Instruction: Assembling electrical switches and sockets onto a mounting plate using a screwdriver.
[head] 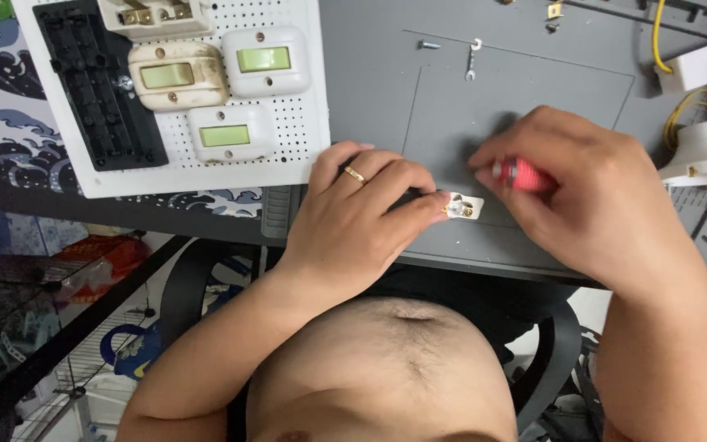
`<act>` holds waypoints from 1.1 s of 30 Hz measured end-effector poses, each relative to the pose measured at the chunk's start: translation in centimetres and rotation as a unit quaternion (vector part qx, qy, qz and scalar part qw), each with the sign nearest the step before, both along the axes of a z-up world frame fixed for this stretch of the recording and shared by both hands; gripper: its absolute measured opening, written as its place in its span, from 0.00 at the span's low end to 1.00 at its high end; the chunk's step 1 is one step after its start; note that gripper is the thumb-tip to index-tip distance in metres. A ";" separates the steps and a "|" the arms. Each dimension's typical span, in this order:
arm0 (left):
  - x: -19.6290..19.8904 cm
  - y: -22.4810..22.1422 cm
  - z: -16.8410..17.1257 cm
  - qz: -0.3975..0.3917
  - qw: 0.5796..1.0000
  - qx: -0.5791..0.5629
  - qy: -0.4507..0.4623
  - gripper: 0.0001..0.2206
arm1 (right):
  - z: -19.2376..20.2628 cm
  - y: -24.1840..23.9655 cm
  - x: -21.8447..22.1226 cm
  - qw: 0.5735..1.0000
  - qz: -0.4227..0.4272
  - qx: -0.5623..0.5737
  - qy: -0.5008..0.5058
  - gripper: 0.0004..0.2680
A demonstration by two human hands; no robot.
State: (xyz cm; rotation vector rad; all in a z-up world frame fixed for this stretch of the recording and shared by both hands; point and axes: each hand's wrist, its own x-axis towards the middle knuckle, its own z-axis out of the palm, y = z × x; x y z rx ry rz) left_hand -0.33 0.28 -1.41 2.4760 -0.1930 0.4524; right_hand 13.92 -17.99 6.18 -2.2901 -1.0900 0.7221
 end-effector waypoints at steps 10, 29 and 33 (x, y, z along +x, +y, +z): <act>0.2 0.0 0.4 0.004 1.000 0.024 -0.001 0.05 | -0.2 0.1 0.4 0.998 0.054 -0.027 0.009 0.05; 0.1 0.0 0.0 0.009 1.000 0.015 -0.020 0.04 | -0.7 -2.6 -0.5 0.996 0.027 -0.039 -0.080 0.09; 0.1 0.0 -0.1 0.010 1.000 0.019 -0.020 0.04 | -1.0 -2.5 -0.6 0.994 0.019 -0.045 -0.097 0.09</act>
